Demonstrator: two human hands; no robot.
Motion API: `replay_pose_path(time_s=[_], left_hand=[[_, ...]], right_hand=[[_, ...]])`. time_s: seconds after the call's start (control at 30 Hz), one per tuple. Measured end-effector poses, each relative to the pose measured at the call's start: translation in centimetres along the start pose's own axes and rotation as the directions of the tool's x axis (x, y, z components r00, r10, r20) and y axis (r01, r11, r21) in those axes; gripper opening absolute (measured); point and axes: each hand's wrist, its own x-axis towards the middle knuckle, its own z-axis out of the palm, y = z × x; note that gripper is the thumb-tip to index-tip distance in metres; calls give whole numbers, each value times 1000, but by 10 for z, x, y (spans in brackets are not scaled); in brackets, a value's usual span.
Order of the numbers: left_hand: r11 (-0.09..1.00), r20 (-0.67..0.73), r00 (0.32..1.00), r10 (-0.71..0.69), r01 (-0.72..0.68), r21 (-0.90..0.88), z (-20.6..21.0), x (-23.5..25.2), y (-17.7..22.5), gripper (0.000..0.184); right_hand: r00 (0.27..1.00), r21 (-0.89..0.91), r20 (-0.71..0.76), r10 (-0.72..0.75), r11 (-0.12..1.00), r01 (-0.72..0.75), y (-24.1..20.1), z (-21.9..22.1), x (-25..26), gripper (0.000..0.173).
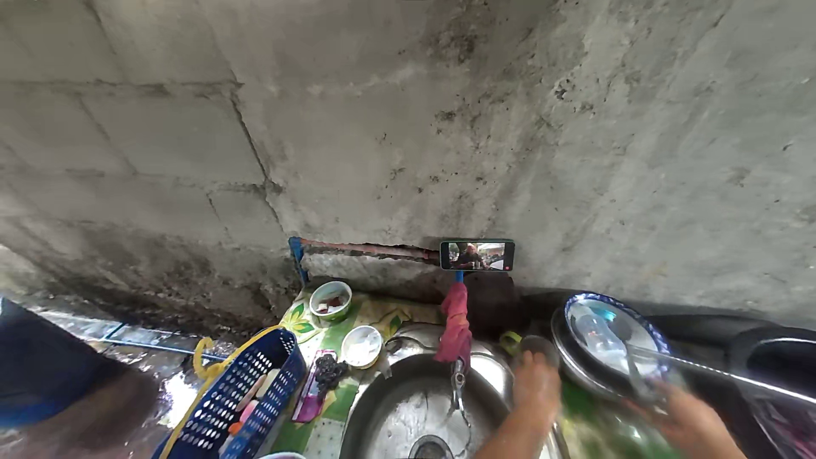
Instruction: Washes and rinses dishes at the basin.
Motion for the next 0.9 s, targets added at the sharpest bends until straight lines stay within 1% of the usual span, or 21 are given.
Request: replay_pose_path(time_s=[0.1, 0.17, 0.23, 0.27, 0.3, 0.33, 0.37, 0.4, 0.43, 0.47, 0.5, 0.53, 0.57, 0.6, 0.63, 0.67, 0.7, 0.77, 0.83, 0.9], left_hand=[[1000, -20, 999, 27, -27, 9, 1, 1, -3, 34], [999, -66, 997, 48, -47, 18, 3, 0, -6, 36], [996, -149, 985, 90, -85, 40, 11, -4, -10, 47], [991, -207, 969, 134, -130, 36, 16, -10, -12, 54], [980, -284, 939, 193, -197, 13, 23, -21, -14, 56], [957, -382, 887, 261, -290, -22, 32, -35, -17, 51], [925, -432, 847, 310, -373, -67, 41, -52, -22, 43], [903, -421, 847, 326, -411, -128, 49, -72, -32, 36], [903, -351, 892, 286, -373, -212, 58, -93, -45, 32], [928, -219, 959, 177, -237, -286, 65, -112, -62, 32], [944, -108, 994, 26, -60, -324, 73, -124, -85, 32], [932, -22, 988, -152, 136, -335, 82, -132, -110, 33], [893, 62, 943, -326, 329, -307, 93, -137, -137, 37], [843, 148, 878, -456, 479, -245, 102, -142, -161, 43], [797, 222, 817, -532, 572, -194, 109, -148, -179, 50], [771, 269, 780, -565, 615, -164, 116, -153, -191, 56], [773, 289, 773, -564, 618, -142, 124, -157, -198, 59], [803, 323, 783, -531, 587, -103, 129, -164, -198, 62], [833, 383, 781, -493, 551, -52, 131, -172, -190, 56], [850, 358, 800, -481, 526, -34, 143, -165, -192, 43]], right_hand=[[1000, -31, 25, 15, 999, -14, 3, -5, -3, 45], [999, -40, 39, 30, 999, -28, 6, -6, -3, 45], [998, -56, 42, 50, 997, -48, 7, -9, -4, 45], [997, -96, 42, 57, 994, -53, 8, -13, -6, 46], [999, -181, 37, 35, 983, -28, 7, -17, -12, 46], [999, -326, 35, -24, 945, 35, 6, -22, -22, 46], [992, -510, 56, -116, 851, 128, 6, -27, -34, 50], [971, -673, 111, -213, 703, 231, 7, -33, -47, 59], [941, -770, 200, -275, 550, 324, 8, -37, -65, 68], [904, -806, 302, -301, 425, 411, 12, -43, -78, 73], [870, -814, 393, -299, 327, 480, 17, -49, -88, 73], [848, -823, 449, -282, 239, 515, 23, -53, -96, 69], [842, -842, 472, -260, 150, 519, 32, -57, -100, 62], [835, -855, 478, -270, 72, 513, 42, -59, -102, 56], [817, -860, 481, -318, 13, 511, 51, -60, -101, 51], [803, -865, 472, -363, -18, 501, 57, -59, -101, 49], [799, -872, 456, -391, -19, 489, 59, -56, -100, 48], [805, -879, 436, -402, 1, 477, 60, -51, -100, 47], [802, -873, 446, -397, 6, 488, 61, -56, -101, 46], [794, -870, 456, -403, -12, 493, 60, -56, -98, 47]])
